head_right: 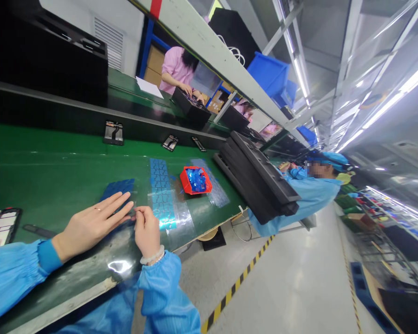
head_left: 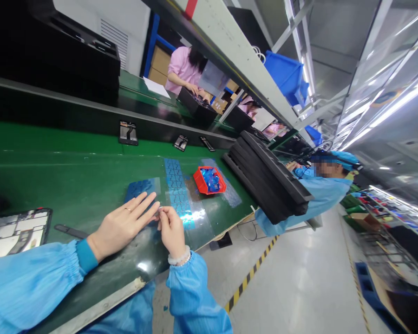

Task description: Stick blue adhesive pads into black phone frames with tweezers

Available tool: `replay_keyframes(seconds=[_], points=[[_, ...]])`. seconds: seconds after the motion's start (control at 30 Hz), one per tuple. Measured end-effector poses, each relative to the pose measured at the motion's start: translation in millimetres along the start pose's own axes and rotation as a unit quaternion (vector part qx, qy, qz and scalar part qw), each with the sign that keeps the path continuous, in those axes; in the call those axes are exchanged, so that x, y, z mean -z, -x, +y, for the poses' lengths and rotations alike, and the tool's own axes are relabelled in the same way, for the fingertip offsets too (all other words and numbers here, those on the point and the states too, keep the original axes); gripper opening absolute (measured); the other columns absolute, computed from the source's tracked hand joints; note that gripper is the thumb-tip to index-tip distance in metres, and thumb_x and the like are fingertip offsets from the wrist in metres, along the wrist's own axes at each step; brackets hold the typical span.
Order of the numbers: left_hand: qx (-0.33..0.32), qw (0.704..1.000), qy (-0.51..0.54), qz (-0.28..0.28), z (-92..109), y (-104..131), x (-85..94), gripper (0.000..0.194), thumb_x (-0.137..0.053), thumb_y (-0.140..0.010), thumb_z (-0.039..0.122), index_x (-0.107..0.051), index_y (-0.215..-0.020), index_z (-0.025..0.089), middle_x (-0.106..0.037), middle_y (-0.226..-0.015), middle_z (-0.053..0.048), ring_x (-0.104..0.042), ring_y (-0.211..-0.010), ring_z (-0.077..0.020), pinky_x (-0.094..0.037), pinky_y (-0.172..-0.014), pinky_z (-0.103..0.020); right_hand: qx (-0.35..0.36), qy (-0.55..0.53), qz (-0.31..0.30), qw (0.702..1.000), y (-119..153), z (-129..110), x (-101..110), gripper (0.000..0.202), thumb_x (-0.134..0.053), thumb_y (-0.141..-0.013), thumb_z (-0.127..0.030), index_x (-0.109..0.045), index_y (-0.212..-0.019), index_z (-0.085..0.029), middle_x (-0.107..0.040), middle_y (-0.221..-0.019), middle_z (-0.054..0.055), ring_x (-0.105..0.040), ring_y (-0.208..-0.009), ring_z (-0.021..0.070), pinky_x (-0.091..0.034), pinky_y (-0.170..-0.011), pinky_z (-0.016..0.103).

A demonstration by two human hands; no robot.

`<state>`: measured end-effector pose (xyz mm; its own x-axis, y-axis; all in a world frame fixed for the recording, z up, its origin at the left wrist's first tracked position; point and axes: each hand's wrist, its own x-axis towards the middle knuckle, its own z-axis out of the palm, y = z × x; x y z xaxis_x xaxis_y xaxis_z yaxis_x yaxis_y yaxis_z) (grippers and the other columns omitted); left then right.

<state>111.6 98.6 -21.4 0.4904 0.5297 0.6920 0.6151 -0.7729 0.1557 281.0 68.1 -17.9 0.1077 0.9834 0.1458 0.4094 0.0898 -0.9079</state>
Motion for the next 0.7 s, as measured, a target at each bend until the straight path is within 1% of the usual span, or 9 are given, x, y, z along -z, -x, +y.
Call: replay_keyframes(seconds=[0.1, 0.23, 0.3, 0.37, 0.47, 0.53, 0.6, 0.67, 0.7], points=[[-0.021, 1.000, 0.010, -0.002, 0.3, -0.2, 2.1, 0.037, -0.043, -0.097, 0.023, -0.063, -0.128, 0.025, -0.059, -0.138, -0.007, -0.054, -0.128, -0.0251, -0.047, -0.106, -0.035, -0.007, -0.011, 0.005, 1.000, 4.0, -4.3, 1.4, 0.025, -0.041, -0.091, -0.037, -0.059, -0.091, -0.019, -0.055, -0.061, -0.004, -0.049, -0.049, 0.0107, -0.042, -0.053, 0.023], [0.021, 0.999, 0.024, -0.008, -2.7, -0.4, -1.4, 0.038, -0.040, -0.097, 0.026, -0.067, -0.122, 0.017, -0.062, -0.133, -0.016, -0.062, -0.119, -0.0321, -0.053, -0.097, -0.043, -0.022, -0.023, 0.008, 0.999, 14.3, -9.5, -2.5, 0.030, -0.039, -0.092, -0.038, -0.059, -0.102, -0.018, -0.063, -0.069, -0.001, -0.049, -0.044, 0.0093, -0.041, -0.046, 0.022], [0.039, 0.998, 0.048, -0.017, -3.2, -0.5, -1.9, 0.044, -0.032, -0.098, 0.029, -0.073, -0.112, 0.018, -0.068, -0.126, -0.015, -0.068, -0.111, -0.0296, -0.055, -0.093, -0.042, -0.026, -0.020, 0.006, 0.999, 17.5, -8.8, -5.6, 0.031, -0.039, -0.092, -0.037, -0.059, -0.106, -0.018, -0.065, -0.070, 0.000, -0.049, -0.042, 0.0092, -0.041, -0.044, 0.021], [0.065, 0.995, 0.078, -0.024, -1.2, -2.3, 2.3, 0.051, -0.027, -0.099, 0.036, -0.076, -0.101, 0.020, -0.075, -0.114, -0.012, -0.072, -0.102, -0.0256, -0.056, -0.090, -0.037, -0.027, -0.010, 0.002, 1.000, 15.7, -4.5, -7.0, 0.031, -0.041, -0.091, -0.037, -0.060, -0.106, -0.017, -0.066, -0.070, 0.000, -0.049, -0.042, 0.0094, -0.041, -0.044, 0.022], [0.148, 0.982, 0.112, -0.018, 4.2, -9.0, 20.8, 0.054, -0.029, -0.097, 0.047, -0.076, -0.095, 0.020, -0.078, -0.102, -0.009, -0.073, -0.096, -0.0230, -0.057, -0.086, -0.032, -0.023, 0.019, 0.005, 1.000, 3.9, 5.3, -0.4, 0.027, -0.044, -0.090, -0.034, -0.062, -0.101, -0.018, -0.065, -0.065, -0.001, -0.052, -0.045, 0.0117, -0.045, -0.048, 0.024], [0.212, 0.968, 0.136, -0.014, 5.3, -13.7, 40.1, 0.052, -0.031, -0.096, 0.049, -0.075, -0.096, 0.020, -0.078, -0.102, -0.008, -0.073, -0.095, -0.0219, -0.056, -0.085, -0.030, -0.016, 0.046, 0.018, 0.999, -3.8, 8.1, 10.6, 0.022, -0.049, -0.087, -0.032, -0.064, -0.097, -0.019, -0.065, -0.063, -0.001, -0.058, -0.054, 0.0148, -0.050, -0.058, 0.027], [0.257, 0.952, 0.162, -0.025, 2.9, -14.2, 61.4, 0.049, -0.035, -0.095, 0.051, -0.075, -0.095, 0.022, -0.079, -0.096, -0.004, -0.074, -0.085, -0.0197, -0.058, -0.076, -0.026, -0.004, 0.071, 0.039, 0.997, -3.2, 2.9, 24.0, 0.020, -0.056, -0.083, -0.030, -0.065, -0.097, -0.019, -0.069, -0.075, 0.003, -0.064, -0.071, 0.0188, -0.053, -0.074, 0.033], [0.290, 0.931, 0.213, -0.068, -1.0, -8.1, 81.1, 0.047, -0.039, -0.091, 0.055, -0.076, -0.095, 0.026, -0.080, -0.087, 0.000, -0.074, -0.070, -0.0178, -0.059, -0.062, -0.023, 0.012, 0.087, 0.058, 0.994, 10.4, -11.6, 34.3, 0.026, -0.061, -0.080, -0.029, -0.066, -0.103, -0.018, -0.070, -0.093, 0.009, -0.064, -0.088, 0.0221, -0.052, -0.085, 0.038], [0.309, 0.911, 0.253, -0.099, -2.3, -2.8, 89.8, 0.047, -0.043, -0.088, 0.058, -0.077, -0.096, 0.027, -0.080, -0.085, 0.000, -0.074, -0.068, -0.0179, -0.059, -0.060, -0.022, 0.020, 0.090, 0.060, 0.994, 22.0, -21.7, 36.5, 0.027, -0.061, -0.081, -0.029, -0.066, -0.106, -0.018, -0.069, -0.099, 0.010, -0.064, -0.092, 0.0225, -0.052, -0.086, 0.037]])
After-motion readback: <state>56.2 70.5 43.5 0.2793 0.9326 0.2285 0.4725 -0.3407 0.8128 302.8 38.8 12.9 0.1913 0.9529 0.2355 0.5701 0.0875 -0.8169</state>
